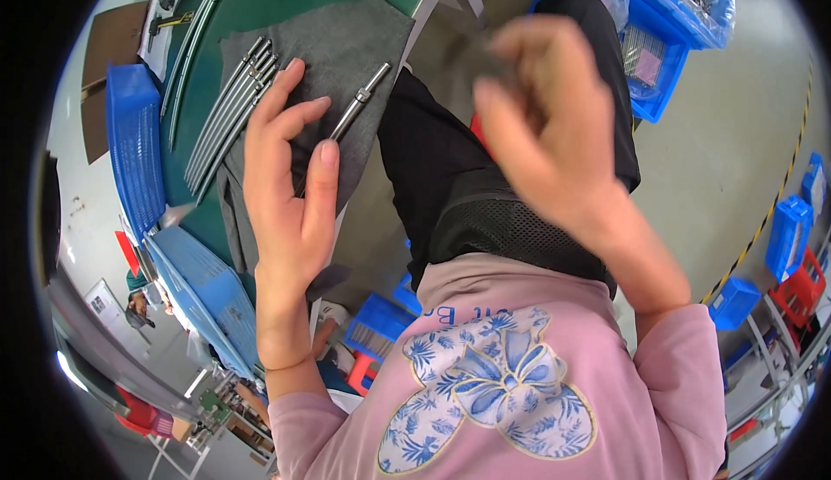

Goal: Using a small hand tool to debur or file the ends of metal rods at an assembly station.

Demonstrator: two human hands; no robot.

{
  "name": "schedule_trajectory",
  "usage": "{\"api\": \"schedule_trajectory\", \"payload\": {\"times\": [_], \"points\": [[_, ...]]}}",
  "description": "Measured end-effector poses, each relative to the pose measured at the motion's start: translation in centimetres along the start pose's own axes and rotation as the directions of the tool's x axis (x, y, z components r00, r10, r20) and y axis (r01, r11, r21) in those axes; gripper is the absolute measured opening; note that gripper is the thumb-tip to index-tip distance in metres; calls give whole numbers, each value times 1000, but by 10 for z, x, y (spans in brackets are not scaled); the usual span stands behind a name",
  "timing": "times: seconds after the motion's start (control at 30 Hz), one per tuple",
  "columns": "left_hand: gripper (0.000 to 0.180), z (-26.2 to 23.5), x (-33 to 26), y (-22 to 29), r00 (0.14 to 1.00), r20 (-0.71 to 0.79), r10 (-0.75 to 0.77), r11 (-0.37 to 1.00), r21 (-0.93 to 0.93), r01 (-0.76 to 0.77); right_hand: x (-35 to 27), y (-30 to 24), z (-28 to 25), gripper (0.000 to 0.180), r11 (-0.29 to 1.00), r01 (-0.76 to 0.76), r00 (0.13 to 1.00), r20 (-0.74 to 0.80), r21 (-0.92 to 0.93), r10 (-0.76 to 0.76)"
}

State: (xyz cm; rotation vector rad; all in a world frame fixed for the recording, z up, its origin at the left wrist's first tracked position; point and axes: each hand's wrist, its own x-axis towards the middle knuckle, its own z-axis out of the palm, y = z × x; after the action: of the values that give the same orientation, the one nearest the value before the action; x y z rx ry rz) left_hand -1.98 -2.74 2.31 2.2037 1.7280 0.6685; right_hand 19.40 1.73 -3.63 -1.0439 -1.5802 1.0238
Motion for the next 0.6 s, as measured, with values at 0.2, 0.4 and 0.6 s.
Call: {"api": "schedule_trajectory", "payload": {"times": [0.2,0.4,0.6], "points": [[12,8,6,-7,982,-184,33,999,-18,-37,77,-28,15,21,945,-4,998,-58,-328,-16],[10,11,3,-9,976,-217,20,998,-48,-31,47,-37,22,18,995,-99,995,-27,20,99],[13,13,5,-13,978,-203,43,993,-99,-65,24,-15,68,14,923,277,947,-85,-269,-309]]}}
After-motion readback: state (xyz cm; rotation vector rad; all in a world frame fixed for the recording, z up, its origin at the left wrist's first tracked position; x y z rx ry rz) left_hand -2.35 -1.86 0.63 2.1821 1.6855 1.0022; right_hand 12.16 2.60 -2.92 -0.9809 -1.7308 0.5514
